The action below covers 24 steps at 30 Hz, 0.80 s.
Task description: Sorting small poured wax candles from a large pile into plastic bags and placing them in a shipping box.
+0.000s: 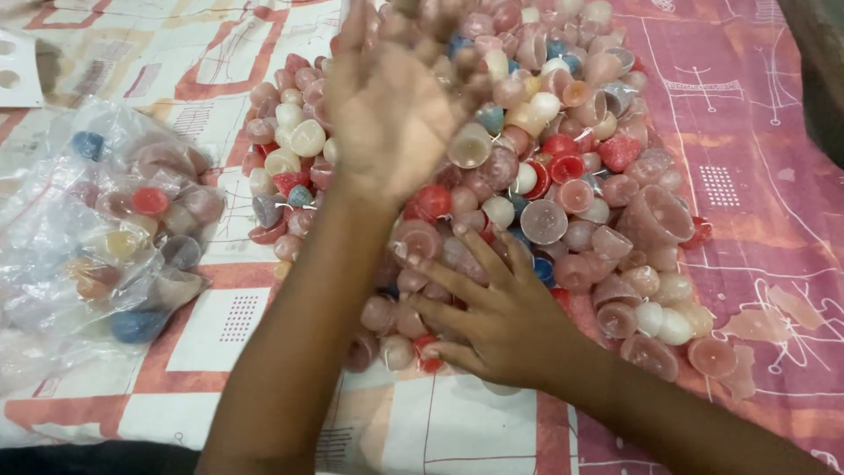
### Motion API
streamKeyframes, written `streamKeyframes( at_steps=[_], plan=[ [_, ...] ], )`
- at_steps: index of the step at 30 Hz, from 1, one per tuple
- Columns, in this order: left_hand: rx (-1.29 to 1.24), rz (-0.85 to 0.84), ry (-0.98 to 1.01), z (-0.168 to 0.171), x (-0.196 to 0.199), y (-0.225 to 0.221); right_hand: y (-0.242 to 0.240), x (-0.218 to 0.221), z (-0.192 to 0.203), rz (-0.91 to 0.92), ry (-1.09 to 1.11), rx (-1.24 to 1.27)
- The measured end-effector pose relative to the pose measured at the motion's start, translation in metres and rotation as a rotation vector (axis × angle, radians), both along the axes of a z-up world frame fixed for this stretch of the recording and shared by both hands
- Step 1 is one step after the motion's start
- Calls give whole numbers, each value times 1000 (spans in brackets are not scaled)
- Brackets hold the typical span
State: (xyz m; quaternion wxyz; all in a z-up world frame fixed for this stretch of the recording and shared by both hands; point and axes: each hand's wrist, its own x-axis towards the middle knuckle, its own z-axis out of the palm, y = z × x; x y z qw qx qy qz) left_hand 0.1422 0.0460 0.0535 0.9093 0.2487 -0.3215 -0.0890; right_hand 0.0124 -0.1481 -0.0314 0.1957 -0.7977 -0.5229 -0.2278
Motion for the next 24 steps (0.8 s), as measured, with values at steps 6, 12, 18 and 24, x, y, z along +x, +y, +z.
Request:
streamKeyframes(
  at_steps=[6,12,18,24],
  plan=[
    [399,989,121,-26,-10,178,-1,-2,7,-64,14,-39],
    [1231,1127,413,-130,26,257,1,-3,5,-59,25,-24],
    [1263,1161,376,-144,50,260,0,-3,5,-57,41,-24],
    [1205,1174,278,-146,61,275,-1,-4,6,-53,28,-11]
  ],
)
